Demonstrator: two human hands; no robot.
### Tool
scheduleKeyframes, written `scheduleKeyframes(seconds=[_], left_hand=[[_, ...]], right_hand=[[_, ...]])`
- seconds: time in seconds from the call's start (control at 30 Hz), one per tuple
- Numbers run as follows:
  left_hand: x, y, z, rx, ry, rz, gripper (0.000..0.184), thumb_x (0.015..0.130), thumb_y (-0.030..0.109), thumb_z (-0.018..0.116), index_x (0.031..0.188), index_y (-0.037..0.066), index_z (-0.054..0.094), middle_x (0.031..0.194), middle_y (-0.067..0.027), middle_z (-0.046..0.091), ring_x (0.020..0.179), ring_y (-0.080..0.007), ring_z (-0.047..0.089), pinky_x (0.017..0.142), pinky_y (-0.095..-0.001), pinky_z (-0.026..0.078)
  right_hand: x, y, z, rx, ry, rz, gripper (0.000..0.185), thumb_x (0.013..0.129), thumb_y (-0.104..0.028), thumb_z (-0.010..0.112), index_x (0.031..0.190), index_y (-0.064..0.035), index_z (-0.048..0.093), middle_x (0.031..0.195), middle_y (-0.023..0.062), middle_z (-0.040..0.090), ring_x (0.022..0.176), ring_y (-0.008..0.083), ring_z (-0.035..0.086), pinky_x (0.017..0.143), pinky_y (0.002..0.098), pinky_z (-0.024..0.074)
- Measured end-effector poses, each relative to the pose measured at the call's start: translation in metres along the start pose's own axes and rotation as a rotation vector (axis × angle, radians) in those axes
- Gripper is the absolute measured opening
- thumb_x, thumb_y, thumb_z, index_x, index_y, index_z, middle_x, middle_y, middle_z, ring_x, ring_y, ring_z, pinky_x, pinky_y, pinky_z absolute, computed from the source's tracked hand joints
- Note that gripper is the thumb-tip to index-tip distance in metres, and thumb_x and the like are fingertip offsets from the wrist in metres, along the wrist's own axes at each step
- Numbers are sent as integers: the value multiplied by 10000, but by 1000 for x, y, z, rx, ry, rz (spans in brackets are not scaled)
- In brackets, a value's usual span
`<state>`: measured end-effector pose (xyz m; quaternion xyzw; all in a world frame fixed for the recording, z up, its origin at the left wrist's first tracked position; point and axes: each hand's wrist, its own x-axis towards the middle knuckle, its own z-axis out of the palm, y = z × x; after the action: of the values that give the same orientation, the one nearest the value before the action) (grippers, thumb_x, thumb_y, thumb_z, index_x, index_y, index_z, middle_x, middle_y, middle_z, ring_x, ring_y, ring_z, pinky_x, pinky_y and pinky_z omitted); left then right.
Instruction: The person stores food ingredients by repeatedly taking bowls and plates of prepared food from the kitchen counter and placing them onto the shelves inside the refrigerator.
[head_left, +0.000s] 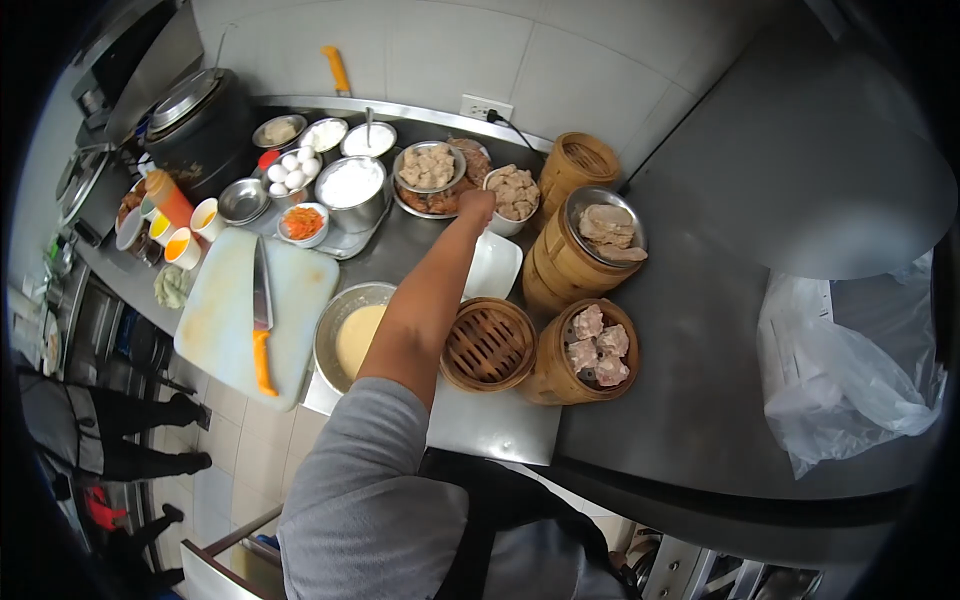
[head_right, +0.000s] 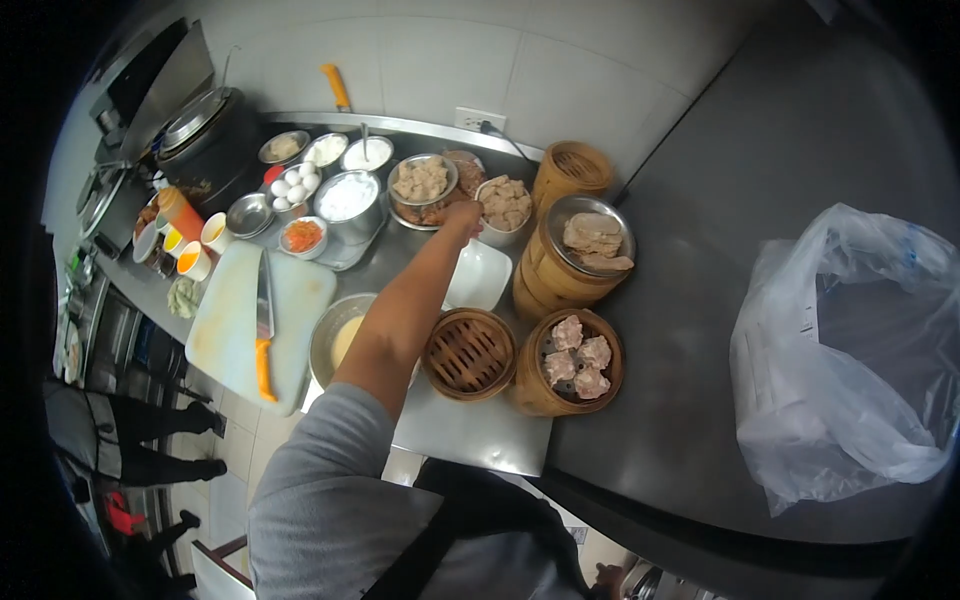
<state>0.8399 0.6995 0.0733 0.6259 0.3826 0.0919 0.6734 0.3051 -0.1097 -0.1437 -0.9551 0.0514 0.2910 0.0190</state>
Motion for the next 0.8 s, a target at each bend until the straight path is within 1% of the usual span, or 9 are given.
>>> scheduleKeyframes(seconds=[0.1,0.2,0.23,0.33,0.37,0.47,0.53,0.7,0.8], left_hand=[[63,-26,14,361,-34,99,285,767,171,510,849,-55,663,847,-210,664,724,-274,669,649,-376,508],[49,-16,12,314,-69,-15,254,745,144,536,854,-43,669,870,-207,667,744,-272,673,644,-356,518],[98,-44,23,409,-126,41,253,731,139,572,872,-48,668,881,-207,666,735,-291,670,593,-368,537],[44,-15,12,225,-101,36,219,739,158,614,742,-61,608,685,-172,610,468,-293,570,441,-403,494],[48,-18,13,230,-138,22,233,744,166,613,783,-63,607,719,-173,614,490,-298,577,453,-407,501],[60,-22,16,237,-237,-33,282,759,173,609,910,-65,594,819,-184,619,555,-313,595,483,-417,519],[64,-22,16,229,-286,-83,315,769,155,602,996,-61,574,886,-198,615,602,-326,604,495,-422,523],[62,-25,21,51,-184,-107,297,774,86,572,1024,-74,572,950,-218,615,685,-367,642,470,-416,540],[49,-24,24,11,-62,-52,270,774,77,581,981,-95,559,935,-225,610,671,-366,642,445,-411,540]], right_hand=[[-21,-47,-38,245,79,284,364,702,-267,704,904,21,614,735,186,630,672,289,629,634,384,502],[-28,-71,-60,342,112,381,338,704,-269,692,873,15,617,713,179,625,660,290,622,626,390,500],[-31,-81,-68,364,128,400,330,704,-269,689,862,12,618,705,177,623,656,290,620,623,392,499],[-36,-108,-89,426,174,433,308,706,-271,677,830,6,621,684,171,617,643,292,613,616,398,498],[-38,-121,-102,443,197,424,302,706,-272,673,820,3,622,676,169,615,639,292,611,613,400,497],[9,-37,-7,633,396,264,245,721,-192,678,830,18,612,615,119,587,529,207,579,464,343,474],[11,-39,-7,632,464,226,216,726,-152,671,843,16,600,578,86,553,481,167,540,412,309,445],[20,-21,12,627,499,214,215,728,-145,662,851,8,575,522,56,498,427,154,492,399,308,435],[18,-16,13,611,451,253,164,726,-148,653,734,-7,568,506,49,480,412,150,473,397,312,434]])
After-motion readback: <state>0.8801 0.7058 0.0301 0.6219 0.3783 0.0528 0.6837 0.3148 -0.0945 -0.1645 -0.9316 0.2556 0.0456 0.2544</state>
